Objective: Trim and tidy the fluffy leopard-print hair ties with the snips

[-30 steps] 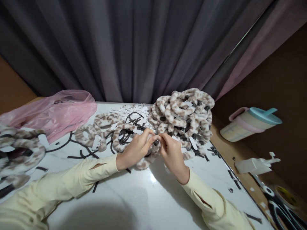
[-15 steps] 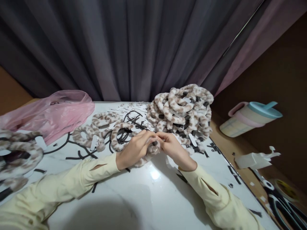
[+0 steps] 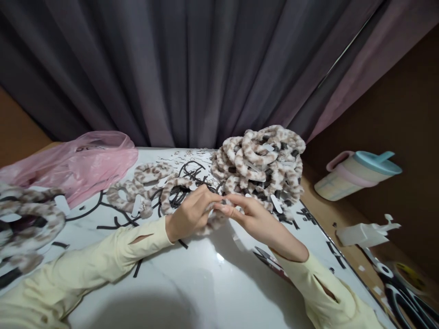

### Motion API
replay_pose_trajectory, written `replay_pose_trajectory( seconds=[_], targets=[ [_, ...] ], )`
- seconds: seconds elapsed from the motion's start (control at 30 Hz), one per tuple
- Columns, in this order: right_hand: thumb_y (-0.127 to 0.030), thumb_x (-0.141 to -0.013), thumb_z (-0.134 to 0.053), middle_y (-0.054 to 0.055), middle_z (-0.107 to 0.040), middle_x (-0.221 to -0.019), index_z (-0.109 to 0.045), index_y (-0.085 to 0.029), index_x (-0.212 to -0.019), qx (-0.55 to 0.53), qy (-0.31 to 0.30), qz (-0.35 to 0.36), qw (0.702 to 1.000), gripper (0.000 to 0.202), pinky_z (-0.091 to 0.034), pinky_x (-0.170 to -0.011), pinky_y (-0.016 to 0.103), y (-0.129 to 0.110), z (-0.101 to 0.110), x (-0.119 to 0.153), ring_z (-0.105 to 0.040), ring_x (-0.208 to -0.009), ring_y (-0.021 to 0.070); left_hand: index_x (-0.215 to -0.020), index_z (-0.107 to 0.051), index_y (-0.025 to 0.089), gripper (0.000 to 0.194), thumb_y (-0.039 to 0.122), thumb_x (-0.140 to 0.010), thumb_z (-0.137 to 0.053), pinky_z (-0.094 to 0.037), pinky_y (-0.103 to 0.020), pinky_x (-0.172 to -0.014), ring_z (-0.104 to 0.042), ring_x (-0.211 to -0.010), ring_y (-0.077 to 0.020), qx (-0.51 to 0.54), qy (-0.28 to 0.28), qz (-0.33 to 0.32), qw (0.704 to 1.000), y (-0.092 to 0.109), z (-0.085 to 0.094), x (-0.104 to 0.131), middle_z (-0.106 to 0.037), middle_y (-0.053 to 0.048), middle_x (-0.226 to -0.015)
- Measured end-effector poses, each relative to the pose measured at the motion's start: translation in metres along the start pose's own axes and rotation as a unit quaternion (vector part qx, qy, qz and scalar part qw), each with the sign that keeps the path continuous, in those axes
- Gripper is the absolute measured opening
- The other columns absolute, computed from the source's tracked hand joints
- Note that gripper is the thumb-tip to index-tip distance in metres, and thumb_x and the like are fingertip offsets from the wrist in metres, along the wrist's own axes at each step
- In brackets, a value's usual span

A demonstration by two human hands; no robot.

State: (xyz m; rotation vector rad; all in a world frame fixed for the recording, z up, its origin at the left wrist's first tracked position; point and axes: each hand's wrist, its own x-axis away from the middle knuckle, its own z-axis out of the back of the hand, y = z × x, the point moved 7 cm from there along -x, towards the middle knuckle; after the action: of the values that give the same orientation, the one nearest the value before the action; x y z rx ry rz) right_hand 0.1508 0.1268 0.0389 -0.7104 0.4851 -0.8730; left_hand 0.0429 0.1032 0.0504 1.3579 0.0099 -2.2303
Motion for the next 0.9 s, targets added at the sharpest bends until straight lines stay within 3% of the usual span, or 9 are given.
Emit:
replay_pose_trajectory(
  seconds=[0.1,0.27,0.43,0.63,0.9],
  targets=[
    [-0.032,-0.088,-0.048,0.001,-0.06,-0.074,-0.061,-0.017,-0.08,-0.013,0.026,0.006,1.0,0.022,-0.04,-0.062,0.023,-0.003,0.003,0.0,-0.053,-0.069,0.0139,-0.102,-0.047,0.016,0.015,0.017,-0.089,-0.038,-0.044,-0.025,-0.06,-0.048,-0.063,-0.0149,-0.031,-0.005,-0.081,0.996,0.009,0.003,-0.003,-0.057,-0.004,-0.071],
    [-0.021,-0.084,-0.052,0.003,-0.059,-0.073,-0.057,-0.016,-0.079,0.048,0.153,0.07,0.985,0.009,-0.038,-0.066,0.027,-0.013,0.012,0.008,-0.05,-0.07,0.0152,-0.097,-0.047,0.013,0.014,0.023,-0.09,-0.04,-0.041,-0.026,-0.057,-0.044,-0.06,-0.0152,-0.075,-0.012,-0.107,0.991,0.012,0.006,-0.008,-0.054,-0.004,-0.065],
    [-0.007,-0.081,-0.047,0.0,-0.053,-0.065,-0.049,-0.017,-0.079,0.126,0.226,0.16,0.953,0.01,-0.035,-0.07,0.031,-0.027,0.014,0.018,-0.047,-0.063,0.0141,-0.095,-0.048,0.013,0.009,0.015,-0.088,-0.042,-0.041,-0.026,-0.061,-0.044,-0.064,-0.0152,-0.048,-0.05,-0.061,0.996,0.011,0.007,-0.011,-0.054,-0.004,-0.068],
    [-0.001,-0.078,-0.038,0.0,-0.05,-0.067,-0.046,-0.017,-0.085,0.173,0.278,0.203,0.923,0.02,-0.038,-0.075,0.034,-0.037,0.015,0.026,-0.044,-0.059,0.0129,-0.099,-0.048,0.013,0.012,0.012,-0.087,-0.046,-0.043,-0.024,-0.067,-0.048,-0.073,-0.0138,-0.026,-0.103,-0.01,0.994,0.014,0.012,-0.018,-0.057,-0.005,-0.078],
    [0.002,-0.077,-0.039,0.001,-0.05,-0.067,-0.047,-0.016,-0.088,0.222,0.295,0.231,0.9,0.023,-0.04,-0.078,0.035,-0.044,0.014,0.032,-0.044,-0.059,0.0124,-0.088,-0.051,0.014,0.017,0.0,-0.081,-0.044,-0.042,-0.023,-0.063,-0.048,-0.067,-0.0121,0.0,-0.056,0.006,0.998,0.017,0.025,-0.021,-0.057,-0.002,-0.071]
  ],
)
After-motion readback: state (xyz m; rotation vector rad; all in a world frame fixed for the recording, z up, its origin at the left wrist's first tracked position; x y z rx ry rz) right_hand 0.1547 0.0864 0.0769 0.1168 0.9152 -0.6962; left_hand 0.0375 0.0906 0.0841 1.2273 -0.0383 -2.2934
